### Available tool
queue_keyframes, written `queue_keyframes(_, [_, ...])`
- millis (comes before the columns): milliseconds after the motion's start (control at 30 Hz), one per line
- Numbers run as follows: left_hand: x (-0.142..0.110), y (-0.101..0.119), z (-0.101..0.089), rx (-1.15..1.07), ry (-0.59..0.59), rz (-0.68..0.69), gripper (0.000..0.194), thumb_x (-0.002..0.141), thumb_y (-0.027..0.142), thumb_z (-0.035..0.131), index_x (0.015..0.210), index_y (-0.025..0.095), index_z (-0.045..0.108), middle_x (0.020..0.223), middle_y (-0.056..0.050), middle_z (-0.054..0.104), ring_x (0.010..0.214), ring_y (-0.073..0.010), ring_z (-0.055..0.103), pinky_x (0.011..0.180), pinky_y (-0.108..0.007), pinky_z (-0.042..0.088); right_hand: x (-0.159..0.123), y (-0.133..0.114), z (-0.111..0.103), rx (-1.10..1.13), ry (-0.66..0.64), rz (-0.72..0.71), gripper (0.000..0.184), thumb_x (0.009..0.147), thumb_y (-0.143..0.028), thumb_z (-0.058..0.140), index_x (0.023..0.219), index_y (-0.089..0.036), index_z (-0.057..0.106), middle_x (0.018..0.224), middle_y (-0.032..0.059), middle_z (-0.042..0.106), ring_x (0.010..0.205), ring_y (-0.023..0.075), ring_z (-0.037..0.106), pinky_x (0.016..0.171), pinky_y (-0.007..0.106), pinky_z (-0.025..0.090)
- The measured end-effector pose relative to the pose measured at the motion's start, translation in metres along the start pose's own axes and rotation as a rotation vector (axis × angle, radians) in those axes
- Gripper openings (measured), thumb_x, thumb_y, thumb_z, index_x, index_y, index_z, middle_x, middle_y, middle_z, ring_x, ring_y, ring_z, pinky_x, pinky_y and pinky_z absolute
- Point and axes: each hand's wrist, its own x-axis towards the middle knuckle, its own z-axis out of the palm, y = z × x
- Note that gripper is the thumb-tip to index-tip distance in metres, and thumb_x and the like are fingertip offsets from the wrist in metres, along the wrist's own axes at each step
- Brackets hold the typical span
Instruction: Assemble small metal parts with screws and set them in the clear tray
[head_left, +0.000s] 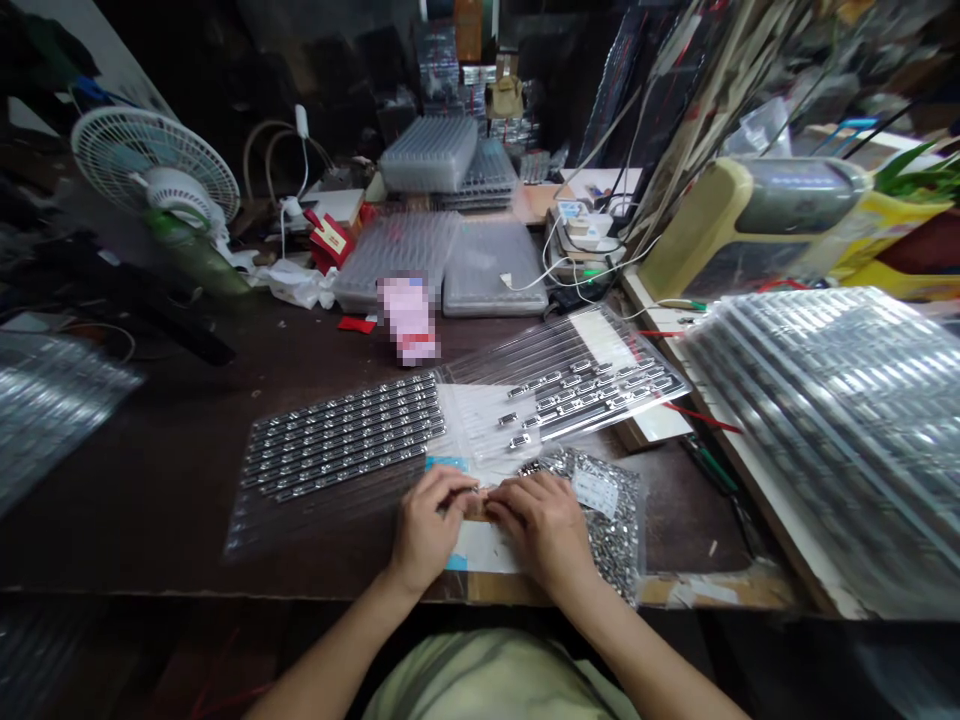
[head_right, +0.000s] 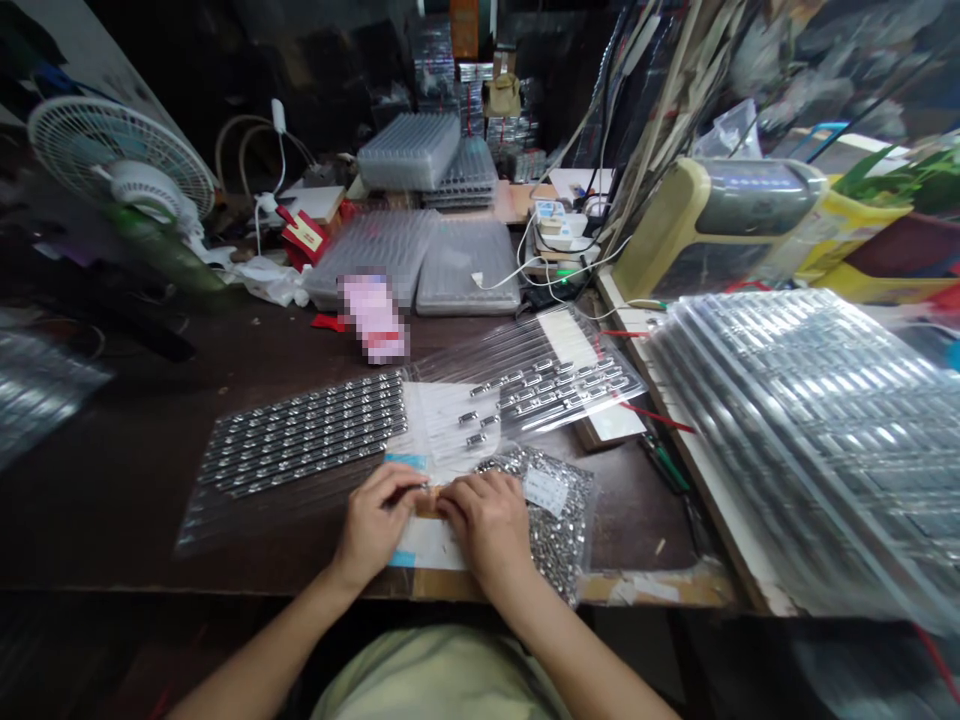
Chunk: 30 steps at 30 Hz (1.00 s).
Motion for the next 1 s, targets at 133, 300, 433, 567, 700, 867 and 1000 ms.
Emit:
queue_keyframes(133, [0.002, -0.005, -0.003, -0.100, 0.083, -0.072, 0.010, 0.084, 0.022, 0.059, 0.089, 0.019, 0.068, 0.086, -0.004, 0.063, 0.080, -0.0148, 0.061, 0.067, -0.023, 0.049, 0.000, -0.006, 0.009, -0.008, 0.020, 0.006, 0.005, 0.082, -0.030, 0.065, 0.084, -0.031, 0.069, 0.086, -0.0037, 0.067, 0.080, 0.0150, 0.049, 0.074, 0.032, 0.028])
queue_keyframes(300, [0.004, -0.006, -0.001, -0.120, 0.049, -0.079, 0.011, 0.084, 0.022, 0.058, 0.087, 0.019, 0.068, 0.085, -0.004, 0.064, 0.078, -0.0147, 0.061, 0.065, -0.023, 0.049, 0.000, -0.002, 0.002, -0.077, 0.003, 0.002, 0.012, 0.084, -0.032, 0.063, 0.095, -0.032, 0.069, 0.093, -0.0008, 0.066, 0.084, 0.0171, 0.048, 0.075, 0.033, 0.029])
queue_keyframes(433, [0.004, -0.005, -0.001, -0.116, 0.045, -0.089, 0.012, 0.084, 0.023, 0.058, 0.087, 0.019, 0.069, 0.085, -0.004, 0.063, 0.078, -0.0148, 0.061, 0.064, -0.023, 0.049, -0.003, 0.012, -0.007, -0.164, -0.001, -0.044, 0.015, 0.089, -0.032, 0.056, 0.099, -0.029, 0.067, 0.101, 0.0016, 0.066, 0.096, 0.0185, 0.049, 0.083, 0.035, 0.028])
queue_keyframes(567, [0.005, -0.005, 0.000, -0.122, 0.035, -0.111, 0.012, 0.083, 0.023, 0.059, 0.087, 0.019, 0.069, 0.086, -0.004, 0.064, 0.078, -0.0150, 0.062, 0.063, -0.023, 0.050, -0.008, 0.020, -0.007, -0.246, -0.032, -0.092, 0.010, 0.088, -0.027, 0.058, 0.094, -0.029, 0.066, 0.095, -0.0018, 0.067, 0.093, 0.0166, 0.049, 0.085, 0.034, 0.027])
queue_keyframes(700, [0.010, -0.001, -0.002, -0.141, 0.019, -0.146, 0.012, 0.084, 0.023, 0.058, 0.087, 0.018, 0.069, 0.087, -0.005, 0.064, 0.077, -0.0148, 0.062, 0.062, -0.022, 0.050, -0.010, 0.017, -0.005, -0.325, -0.063, -0.095, 0.007, 0.087, -0.023, 0.058, 0.088, -0.025, 0.065, 0.091, 0.0000, 0.065, 0.089, 0.0166, 0.048, 0.082, 0.032, 0.028])
queue_keyframes(867, [0.014, 0.013, 0.004, -0.032, -0.082, 0.005, 0.012, 0.085, 0.024, 0.058, 0.088, 0.020, 0.069, 0.086, -0.005, 0.064, 0.079, -0.0158, 0.060, 0.069, -0.026, 0.049, -0.011, 0.016, -0.005, -0.313, -0.039, -0.100, 0.009, 0.089, -0.019, 0.055, 0.085, -0.022, 0.062, 0.086, 0.0011, 0.063, 0.084, 0.0172, 0.047, 0.079, 0.032, 0.030])
queue_keyframes(1000, [0.007, 0.019, 0.015, 0.080, -0.177, 0.124, 0.011, 0.084, 0.023, 0.060, 0.091, 0.023, 0.069, 0.083, -0.004, 0.064, 0.081, -0.0173, 0.059, 0.072, -0.029, 0.047, -0.013, 0.019, -0.005, -0.228, -0.007, -0.083, 0.011, 0.091, -0.020, 0.051, 0.087, -0.022, 0.062, 0.090, 0.0024, 0.062, 0.085, 0.0174, 0.047, 0.075, 0.031, 0.031])
